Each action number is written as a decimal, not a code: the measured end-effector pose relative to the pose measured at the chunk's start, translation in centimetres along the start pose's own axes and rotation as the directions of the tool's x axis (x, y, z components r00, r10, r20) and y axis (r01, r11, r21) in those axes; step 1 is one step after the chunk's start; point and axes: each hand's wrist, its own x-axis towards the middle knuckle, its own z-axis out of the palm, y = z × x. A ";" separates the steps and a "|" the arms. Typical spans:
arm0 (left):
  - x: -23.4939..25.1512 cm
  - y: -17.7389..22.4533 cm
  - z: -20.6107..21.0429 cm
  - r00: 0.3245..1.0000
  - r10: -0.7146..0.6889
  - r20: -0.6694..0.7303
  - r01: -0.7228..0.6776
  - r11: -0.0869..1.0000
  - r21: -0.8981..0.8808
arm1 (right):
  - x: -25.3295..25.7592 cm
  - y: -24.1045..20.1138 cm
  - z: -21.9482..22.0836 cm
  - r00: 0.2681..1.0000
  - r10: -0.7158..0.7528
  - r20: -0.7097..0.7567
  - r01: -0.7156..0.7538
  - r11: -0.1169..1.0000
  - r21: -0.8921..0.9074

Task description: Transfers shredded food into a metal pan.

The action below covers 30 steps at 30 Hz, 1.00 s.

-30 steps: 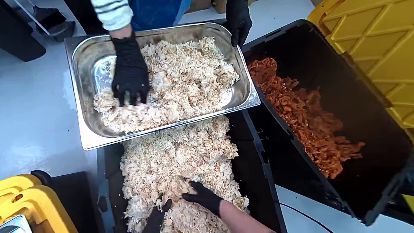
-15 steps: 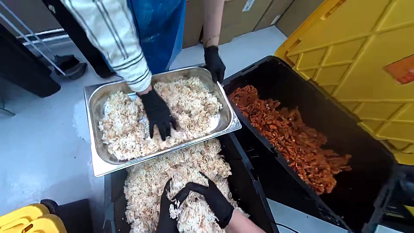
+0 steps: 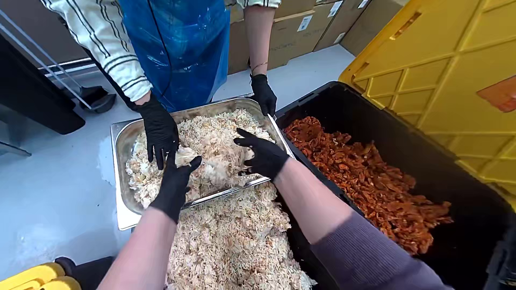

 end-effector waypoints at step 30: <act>-13.9 -31.0 -0.6 0.837 -0.541 0.080 0.539 0.841 0.050 | -5.7 34.8 3.4 0.855 0.517 -0.037 -0.500 0.805 -0.320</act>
